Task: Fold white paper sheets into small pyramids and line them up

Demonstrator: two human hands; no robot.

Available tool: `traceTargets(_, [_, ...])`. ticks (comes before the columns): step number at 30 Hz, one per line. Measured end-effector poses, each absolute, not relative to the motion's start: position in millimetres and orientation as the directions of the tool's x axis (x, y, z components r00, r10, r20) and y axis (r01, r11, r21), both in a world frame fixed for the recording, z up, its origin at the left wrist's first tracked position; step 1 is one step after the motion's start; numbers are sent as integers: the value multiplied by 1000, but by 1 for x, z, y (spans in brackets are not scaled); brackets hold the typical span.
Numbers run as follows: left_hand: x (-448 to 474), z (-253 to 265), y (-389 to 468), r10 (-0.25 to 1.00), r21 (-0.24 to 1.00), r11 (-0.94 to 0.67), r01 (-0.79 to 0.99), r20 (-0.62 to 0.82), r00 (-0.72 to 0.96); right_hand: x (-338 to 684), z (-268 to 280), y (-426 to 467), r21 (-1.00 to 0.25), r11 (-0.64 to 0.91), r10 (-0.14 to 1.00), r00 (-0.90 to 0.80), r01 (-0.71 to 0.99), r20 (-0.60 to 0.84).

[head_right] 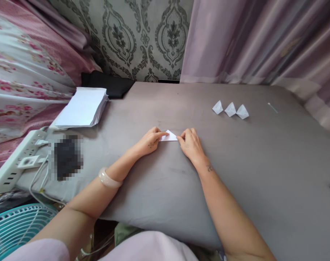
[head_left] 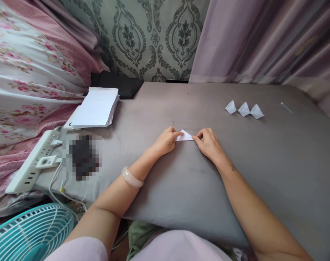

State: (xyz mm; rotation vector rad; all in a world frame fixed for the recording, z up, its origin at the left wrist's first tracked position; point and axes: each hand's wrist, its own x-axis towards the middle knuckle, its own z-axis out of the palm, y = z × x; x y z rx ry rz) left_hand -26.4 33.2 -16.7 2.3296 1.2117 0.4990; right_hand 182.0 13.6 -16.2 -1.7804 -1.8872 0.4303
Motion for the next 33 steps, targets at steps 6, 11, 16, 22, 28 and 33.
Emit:
traceTargets(6, [-26, -20, 36, 840, 589, -489, 643, 120, 529, 171, -10, -1, -483, 312, 936, -179, 818, 302])
traceTargets(11, [-28, -17, 38, 849, 640, -462, 614, 118, 515, 156, -6, -14, -300, 438, 894, -377, 848, 240])
traceTargets(16, [-40, -2, 34, 993, 706, -119, 698, 74, 94, 156, -10, -8, -296, 401, 912, -349, 867, 214])
traceTargets(22, [-34, -1, 21, 990, 617, -131, 776, 39, 135, 162, -13, 3, -375, 367, 929, -315, 851, 195])
traceTargets(28, [-28, -10, 20, 985, 529, -166, 833, 42, 170, 166, -17, 5, -374, 385, 922, -329, 844, 206])
traceTargets(33, [-28, -11, 23, 980, 473, -188, 861, 33, 196, 170, -21, 8, -379, 389, 918, -321, 840, 231])
